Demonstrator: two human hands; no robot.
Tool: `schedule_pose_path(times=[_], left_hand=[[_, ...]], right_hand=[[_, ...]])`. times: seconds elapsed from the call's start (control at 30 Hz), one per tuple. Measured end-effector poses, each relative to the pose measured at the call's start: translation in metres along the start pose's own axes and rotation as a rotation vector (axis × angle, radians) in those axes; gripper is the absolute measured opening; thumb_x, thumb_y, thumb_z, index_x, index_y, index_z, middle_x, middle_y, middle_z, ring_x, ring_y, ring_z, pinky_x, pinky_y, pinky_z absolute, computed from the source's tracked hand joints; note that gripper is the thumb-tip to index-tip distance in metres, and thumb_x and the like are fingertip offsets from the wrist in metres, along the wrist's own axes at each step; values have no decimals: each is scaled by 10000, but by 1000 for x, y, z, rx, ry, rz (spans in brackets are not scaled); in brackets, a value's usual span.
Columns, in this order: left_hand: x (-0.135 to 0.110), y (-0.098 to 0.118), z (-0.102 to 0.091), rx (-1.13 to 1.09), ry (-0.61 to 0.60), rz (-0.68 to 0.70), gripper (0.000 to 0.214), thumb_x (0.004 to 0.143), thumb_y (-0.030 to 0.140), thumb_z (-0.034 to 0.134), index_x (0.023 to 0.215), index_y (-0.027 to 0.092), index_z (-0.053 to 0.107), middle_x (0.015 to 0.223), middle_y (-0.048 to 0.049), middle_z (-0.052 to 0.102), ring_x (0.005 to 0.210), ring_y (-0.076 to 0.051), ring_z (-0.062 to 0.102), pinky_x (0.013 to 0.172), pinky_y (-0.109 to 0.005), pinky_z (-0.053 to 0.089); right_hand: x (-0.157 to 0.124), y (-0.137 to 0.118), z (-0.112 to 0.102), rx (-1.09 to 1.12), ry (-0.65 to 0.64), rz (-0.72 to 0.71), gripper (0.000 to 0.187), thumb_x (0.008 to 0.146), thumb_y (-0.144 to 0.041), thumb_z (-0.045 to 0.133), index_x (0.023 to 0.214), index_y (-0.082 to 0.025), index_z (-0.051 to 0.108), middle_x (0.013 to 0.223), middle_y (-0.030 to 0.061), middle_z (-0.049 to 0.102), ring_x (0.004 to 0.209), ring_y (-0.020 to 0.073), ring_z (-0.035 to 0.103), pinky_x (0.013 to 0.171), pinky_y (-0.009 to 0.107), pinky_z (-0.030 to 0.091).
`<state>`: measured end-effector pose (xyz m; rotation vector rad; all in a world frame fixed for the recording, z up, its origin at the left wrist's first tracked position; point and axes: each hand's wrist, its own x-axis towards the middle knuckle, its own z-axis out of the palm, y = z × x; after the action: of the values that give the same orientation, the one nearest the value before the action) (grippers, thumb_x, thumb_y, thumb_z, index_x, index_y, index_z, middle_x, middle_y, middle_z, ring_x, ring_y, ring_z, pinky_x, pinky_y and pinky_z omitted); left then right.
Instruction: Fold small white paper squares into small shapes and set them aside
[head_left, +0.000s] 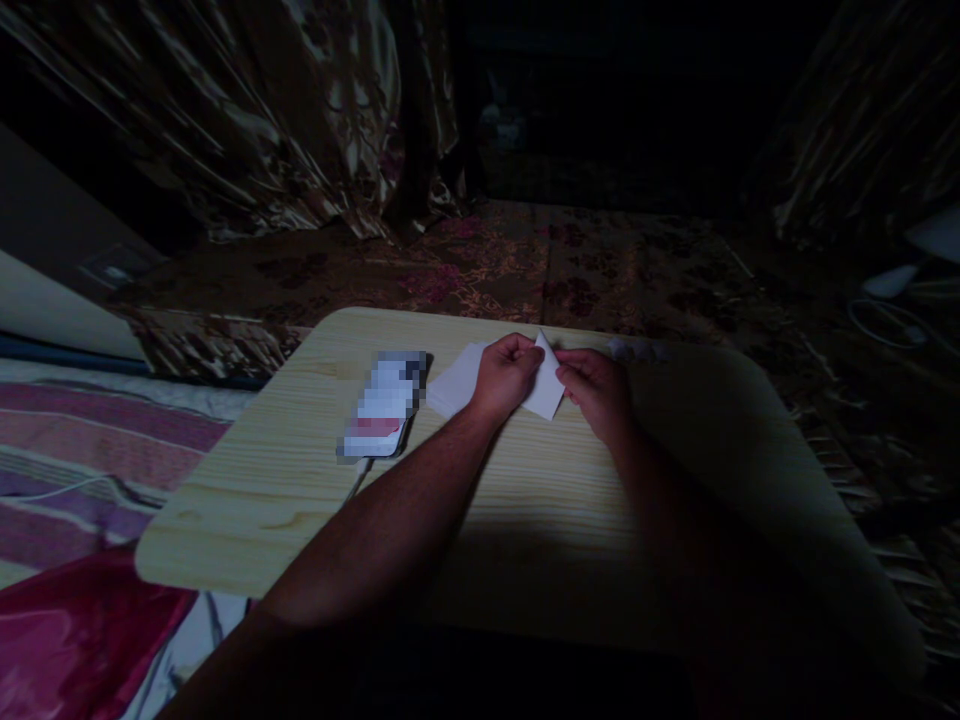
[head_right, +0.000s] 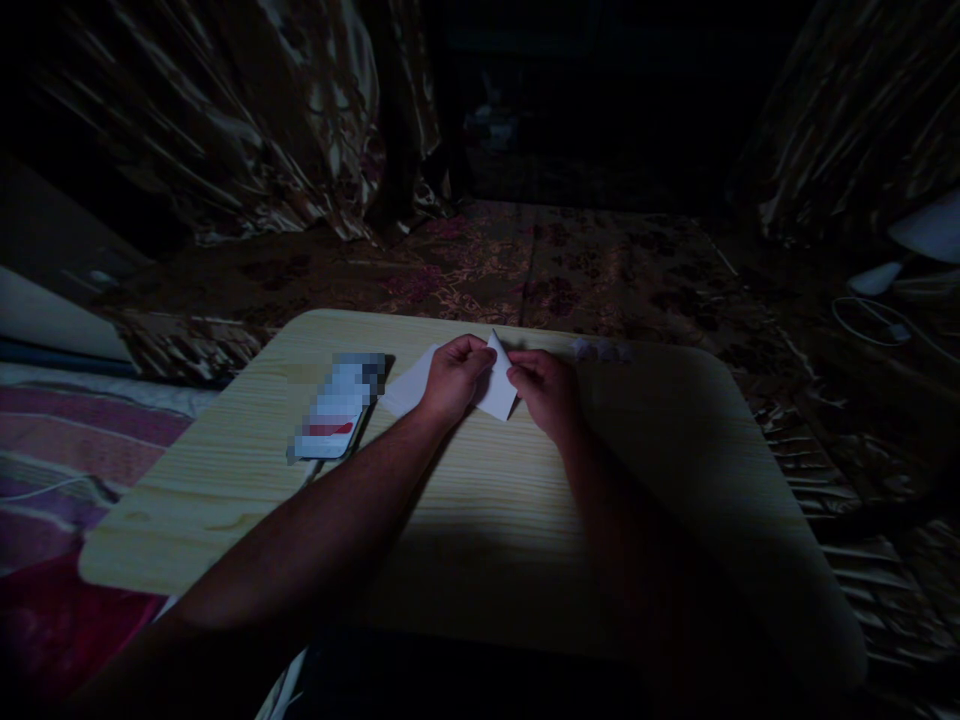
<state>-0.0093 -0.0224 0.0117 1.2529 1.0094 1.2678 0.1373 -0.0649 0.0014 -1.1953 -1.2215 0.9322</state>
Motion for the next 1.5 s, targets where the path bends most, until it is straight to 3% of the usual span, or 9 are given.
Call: schedule_pose_path(times=[0.23,0.43,0.67,0.77,0.9,1.23,1.5], left_hand=[[0,0,1,12,-4,11,178,711,324,699,696,175,602,571,44,547,479,-77,438,461,-212,322],[-5,4,4,11,-100,23,199,729,332,696,697,166,590,551,57,511,469,-63,412,462,-203,320],[-6,3,4,4,-131,43,227,754,360,708,741,165,591,564,55,527,479,-62,436,471,-195,335],[-6,2,5,-52,-167,24,278,748,358,731,914,177,600,621,41,608,506,-84,518,491,-201,386],[-6,1,6,-85,-188,9,563,674,307,808,1171,180,576,778,-7,708,610,-124,629,565,-228,476],[-3,-2,6,-110,-175,27,471,632,229,829,1073,127,697,941,-83,763,789,-174,699,735,-295,557],[-4,-1,4,-90,-214,12,476,617,279,858,1055,138,738,935,-81,775,770,-182,701,713,-297,551]], right_hand=[[0,-2,1,4,-2,25,360,720,-371,728,1032,-196,684,863,44,750,688,160,657,531,237,474],[2,0,-1,-13,46,27,309,753,-433,708,936,-186,680,707,10,678,561,126,569,483,233,443],[2,-7,0,35,54,104,347,685,-404,754,938,-186,658,741,10,693,527,112,542,436,218,402],[2,-7,-1,69,51,102,349,688,-394,758,944,-182,650,713,-6,680,463,88,493,401,211,360],[3,-4,-3,93,63,61,334,726,-395,734,963,-183,634,673,-27,650,416,70,450,370,207,315],[5,0,-4,80,44,-13,364,786,-427,701,1038,-176,623,649,-35,635,417,74,467,390,216,361],[6,2,-6,6,4,-5,430,789,-407,666,1155,-184,630,698,-18,660,474,97,492,429,224,371]])
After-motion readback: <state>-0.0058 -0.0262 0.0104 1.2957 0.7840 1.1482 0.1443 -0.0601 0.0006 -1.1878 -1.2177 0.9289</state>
